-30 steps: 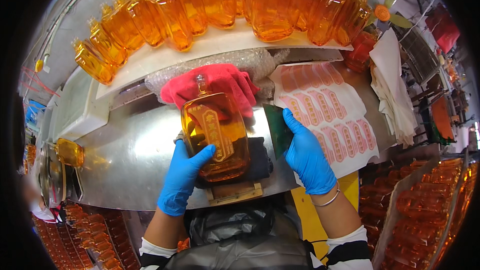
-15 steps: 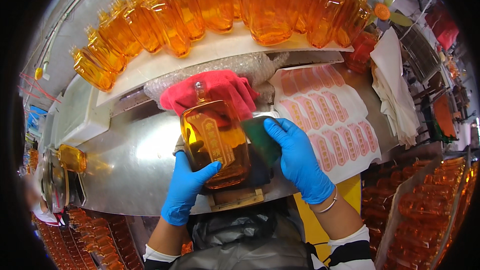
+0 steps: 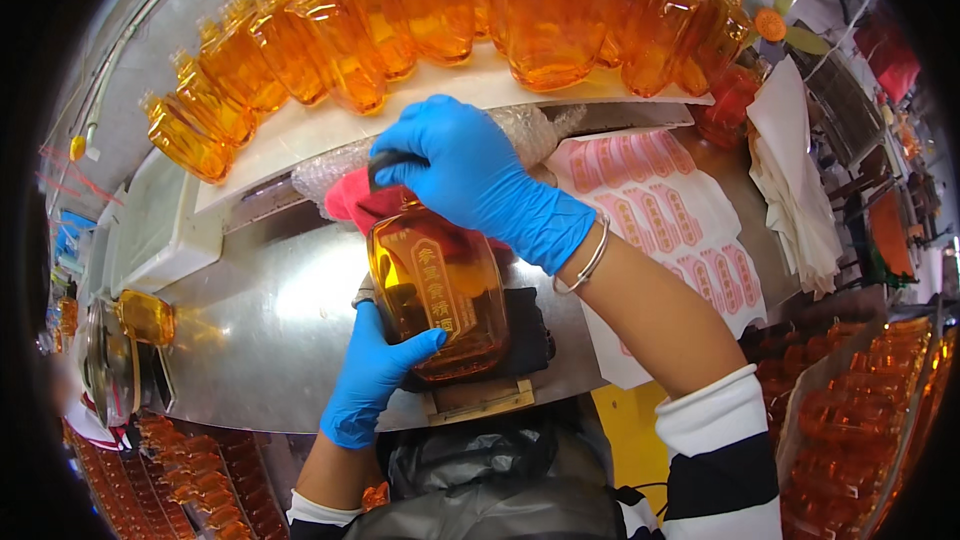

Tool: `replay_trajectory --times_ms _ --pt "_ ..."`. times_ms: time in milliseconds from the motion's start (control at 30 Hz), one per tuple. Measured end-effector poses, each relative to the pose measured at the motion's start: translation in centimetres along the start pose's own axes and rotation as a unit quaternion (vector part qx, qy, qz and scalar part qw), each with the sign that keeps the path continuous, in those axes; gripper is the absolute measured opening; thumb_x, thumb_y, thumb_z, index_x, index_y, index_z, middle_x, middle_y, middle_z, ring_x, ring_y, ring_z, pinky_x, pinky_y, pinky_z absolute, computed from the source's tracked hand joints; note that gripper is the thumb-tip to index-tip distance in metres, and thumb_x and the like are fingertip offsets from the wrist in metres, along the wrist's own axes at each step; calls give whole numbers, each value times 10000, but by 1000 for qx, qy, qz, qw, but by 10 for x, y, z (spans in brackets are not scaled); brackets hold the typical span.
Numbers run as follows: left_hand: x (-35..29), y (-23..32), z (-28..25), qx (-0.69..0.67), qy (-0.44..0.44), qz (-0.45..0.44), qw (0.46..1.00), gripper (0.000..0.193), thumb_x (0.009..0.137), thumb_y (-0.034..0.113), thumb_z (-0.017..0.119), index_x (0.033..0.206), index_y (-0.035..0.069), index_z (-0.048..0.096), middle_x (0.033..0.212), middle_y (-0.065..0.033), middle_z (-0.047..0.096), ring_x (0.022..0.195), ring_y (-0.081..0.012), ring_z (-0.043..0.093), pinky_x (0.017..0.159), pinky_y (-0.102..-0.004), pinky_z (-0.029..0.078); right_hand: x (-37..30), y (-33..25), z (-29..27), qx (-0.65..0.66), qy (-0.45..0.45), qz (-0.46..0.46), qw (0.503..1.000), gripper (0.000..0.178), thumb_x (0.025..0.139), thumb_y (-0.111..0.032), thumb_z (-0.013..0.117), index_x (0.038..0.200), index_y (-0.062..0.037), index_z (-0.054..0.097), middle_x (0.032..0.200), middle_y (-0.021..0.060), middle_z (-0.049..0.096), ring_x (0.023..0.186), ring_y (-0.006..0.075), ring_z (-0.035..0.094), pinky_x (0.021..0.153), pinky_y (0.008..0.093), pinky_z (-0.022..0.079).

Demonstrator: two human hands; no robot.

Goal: The person applies adhesive labels to the front of amber plastic bottles filled with liquid. They pick up a bottle, peel a label from a sheet, and smooth it onto the bottle surface. The labeled bottles are then placed on a nearby shelf.

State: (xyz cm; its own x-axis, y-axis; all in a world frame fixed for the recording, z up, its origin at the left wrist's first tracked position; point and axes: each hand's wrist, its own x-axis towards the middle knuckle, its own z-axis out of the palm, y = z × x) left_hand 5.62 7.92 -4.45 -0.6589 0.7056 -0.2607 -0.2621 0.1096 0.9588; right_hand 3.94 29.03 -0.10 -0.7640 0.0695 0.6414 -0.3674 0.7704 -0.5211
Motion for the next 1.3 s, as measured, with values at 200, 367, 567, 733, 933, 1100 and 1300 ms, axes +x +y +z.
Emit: replay_trajectory --times_ms 200,367,567,733,933,1100,1300 --pt "35 11 -40 191 121 296 928 536 792 31 588 1294 44 403 1113 -127 526 1026 -202 517 889 -307 415 -125 -54 -22 -67 -148 -104 981 308 622 -111 628 922 -182 639 832 -25 594 640 181 520 562 310 415" --pt "107 81 -34 526 49 345 776 215 722 209 697 867 60 644 812 -120 547 786 -273 547 708 -333 442 -148 -83 -44 73 -145 96 982 304 651 -105 716 951 -128 673 747 22 592 618 180 517 567 286 412" --pt "104 81 -51 474 -8 383 792 256 711 232 724 855 51 615 778 -110 563 749 -231 571 699 -328 456 -112 -95 -38 116 -43 248 961 209 664 -102 747 864 -66 697 704 47 575 632 146 529 571 260 414" --pt "-39 86 -83 274 -39 369 888 194 698 64 737 756 44 553 826 -75 609 788 -196 609 693 -290 475 -135 -87 -42 258 140 317 902 131 809 -84 582 902 9 586 815 53 554 772 148 550 737 256 442" --pt "-248 71 -149 152 411 295 849 333 683 69 749 946 -11 562 943 -132 610 883 -208 606 788 -318 501 -152 -63 -38 324 127 402 847 250 900 -181 512 1060 1 574 1003 70 606 897 133 571 833 256 437" --pt "-361 -6 -213 250 677 176 670 218 782 -5 624 992 -16 563 973 -129 609 894 -184 579 806 -297 473 -140 -65 -42 411 165 486 753 333 910 -247 492 1163 -36 542 1123 62 571 1000 152 536 886 275 408" --pt "-333 -224 -331 245 738 -28 628 132 764 -2 645 741 10 516 764 -55 574 698 -122 514 659 -289 459 -175 -30 -89 40 -29 363 930 445 915 -169 481 1329 -45 376 1308 71 439 1109 166 476 930 251 350"
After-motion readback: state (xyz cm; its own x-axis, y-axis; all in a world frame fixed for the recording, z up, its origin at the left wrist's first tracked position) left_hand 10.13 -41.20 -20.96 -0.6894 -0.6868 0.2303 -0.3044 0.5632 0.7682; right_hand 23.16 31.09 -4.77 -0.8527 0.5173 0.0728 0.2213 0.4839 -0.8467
